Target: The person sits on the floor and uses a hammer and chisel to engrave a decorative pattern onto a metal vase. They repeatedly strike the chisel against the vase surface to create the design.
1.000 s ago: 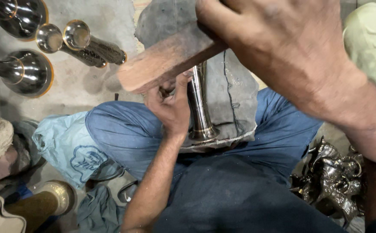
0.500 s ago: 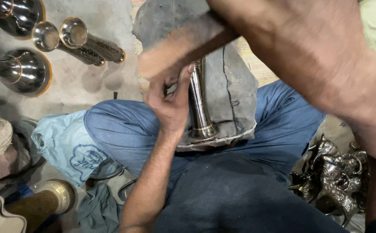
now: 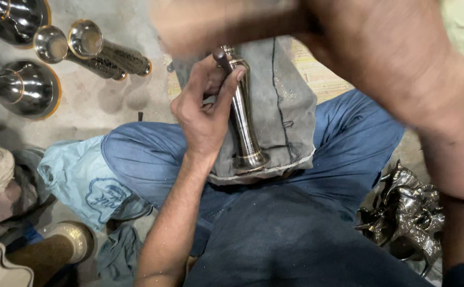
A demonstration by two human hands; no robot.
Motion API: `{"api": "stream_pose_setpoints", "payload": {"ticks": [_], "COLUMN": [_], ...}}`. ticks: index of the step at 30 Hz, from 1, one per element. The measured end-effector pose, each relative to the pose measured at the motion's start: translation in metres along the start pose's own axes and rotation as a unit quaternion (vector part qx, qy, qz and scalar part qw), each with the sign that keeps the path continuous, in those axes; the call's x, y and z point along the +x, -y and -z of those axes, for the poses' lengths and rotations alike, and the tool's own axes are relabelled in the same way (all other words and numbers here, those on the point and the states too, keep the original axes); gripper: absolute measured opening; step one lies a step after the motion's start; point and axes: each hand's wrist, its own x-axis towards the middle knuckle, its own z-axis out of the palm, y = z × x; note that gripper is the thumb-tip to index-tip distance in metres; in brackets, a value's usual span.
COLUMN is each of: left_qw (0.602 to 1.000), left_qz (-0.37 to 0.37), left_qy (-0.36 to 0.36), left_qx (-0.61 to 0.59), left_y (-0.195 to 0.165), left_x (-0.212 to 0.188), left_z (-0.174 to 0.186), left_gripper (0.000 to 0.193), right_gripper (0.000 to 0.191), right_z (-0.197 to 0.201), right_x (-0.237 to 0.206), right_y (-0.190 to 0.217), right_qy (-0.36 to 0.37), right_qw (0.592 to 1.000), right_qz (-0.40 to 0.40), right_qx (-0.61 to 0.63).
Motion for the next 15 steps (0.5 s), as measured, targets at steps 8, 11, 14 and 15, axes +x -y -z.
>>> {"api": "stream_pose_setpoints", "payload": {"ticks": [8,11,14,15], "left_qw": [0.991,0.988,0.980,0.975], "left_qz": [-0.023,-0.038,-0.093,-0.113], "left_qy": [0.083,0.115,0.143,0.157], "left_qx": [0.102,0.094,0.100,0.110], "left_y": [0.003,0.002,0.000,-0.001], "left_x": [0.016,0.019,0.028,0.031], "left_z": [0.003,0.004,0.007,0.007], "left_gripper": [0.028,0.031,0.035,0.035], "right_gripper": [0.026,0.023,0.024,0.025], "right_z": [-0.026,-0.025,-0.022,-0.022], "right_x": [-0.025,-0.031,-0.032,-0.032], "right_y": [-0.004,-0.001,0.003,0.005], "right_qy": [-0.017,-0.034,-0.039,-0.027], "right_qw": [0.985,0.979,0.976,0.961], "right_qz": [-0.047,-0.064,-0.099,-0.146], "right_qx": [0.167,0.190,0.191,0.233]}}
